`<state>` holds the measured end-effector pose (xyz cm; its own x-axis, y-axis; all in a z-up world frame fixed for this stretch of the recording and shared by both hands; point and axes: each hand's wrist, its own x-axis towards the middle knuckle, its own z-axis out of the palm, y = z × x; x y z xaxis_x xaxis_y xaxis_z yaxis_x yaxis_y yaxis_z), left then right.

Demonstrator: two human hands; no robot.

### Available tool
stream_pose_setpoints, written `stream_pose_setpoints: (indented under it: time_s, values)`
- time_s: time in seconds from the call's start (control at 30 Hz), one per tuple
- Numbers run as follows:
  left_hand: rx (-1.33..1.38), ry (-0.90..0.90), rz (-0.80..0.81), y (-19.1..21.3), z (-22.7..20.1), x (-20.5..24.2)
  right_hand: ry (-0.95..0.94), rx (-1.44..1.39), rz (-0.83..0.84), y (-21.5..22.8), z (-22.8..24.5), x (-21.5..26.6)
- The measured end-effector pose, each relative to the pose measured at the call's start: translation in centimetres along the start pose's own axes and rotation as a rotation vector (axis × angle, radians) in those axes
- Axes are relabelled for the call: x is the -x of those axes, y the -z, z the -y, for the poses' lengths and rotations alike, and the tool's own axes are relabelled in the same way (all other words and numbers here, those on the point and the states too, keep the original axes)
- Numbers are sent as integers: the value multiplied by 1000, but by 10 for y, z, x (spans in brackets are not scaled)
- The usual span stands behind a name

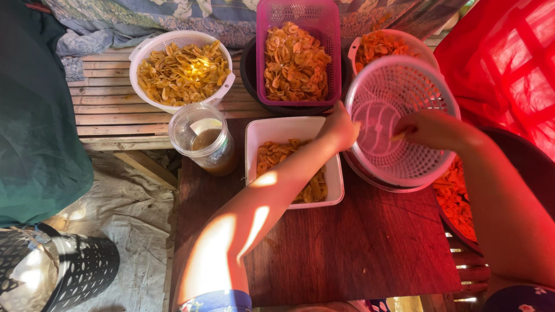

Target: The person moves dried fruit chips between baskets and bowls by hand, pours liquid seasoning from a metal bowl into a clear container, and uses a scoop to apply the liquid over chips in a square bowl.

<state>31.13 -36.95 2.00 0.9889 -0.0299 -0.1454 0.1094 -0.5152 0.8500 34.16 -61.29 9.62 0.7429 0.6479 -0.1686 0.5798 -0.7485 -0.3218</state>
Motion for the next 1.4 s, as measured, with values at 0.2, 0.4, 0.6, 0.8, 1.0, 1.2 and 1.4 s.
stream_pose_setpoints:
  time_s: [0.2,0.4,0.6,0.8,1.0,1.2,1.4]
  values:
    - [-231,57,82,-14,-16,13,-139,-316,-258,64,44,-36]
    - [-445,-285,-21,21,-43,78,189,-119,-667,59,82,-155]
    - [-442,-405,-264,129,-26,175,187,-47,-711,60,87,-119]
    - [-370,-179,-488,170,47,234,-45,-424,-424,34,99,10]
    - [-239,-168,-561,133,95,227,-49,-640,-171,-43,166,66]
    - [-195,-157,-516,164,23,294,158,-689,-403,-69,204,55]
    - [-243,-244,-622,176,-54,298,150,-1161,-641,-19,191,61]
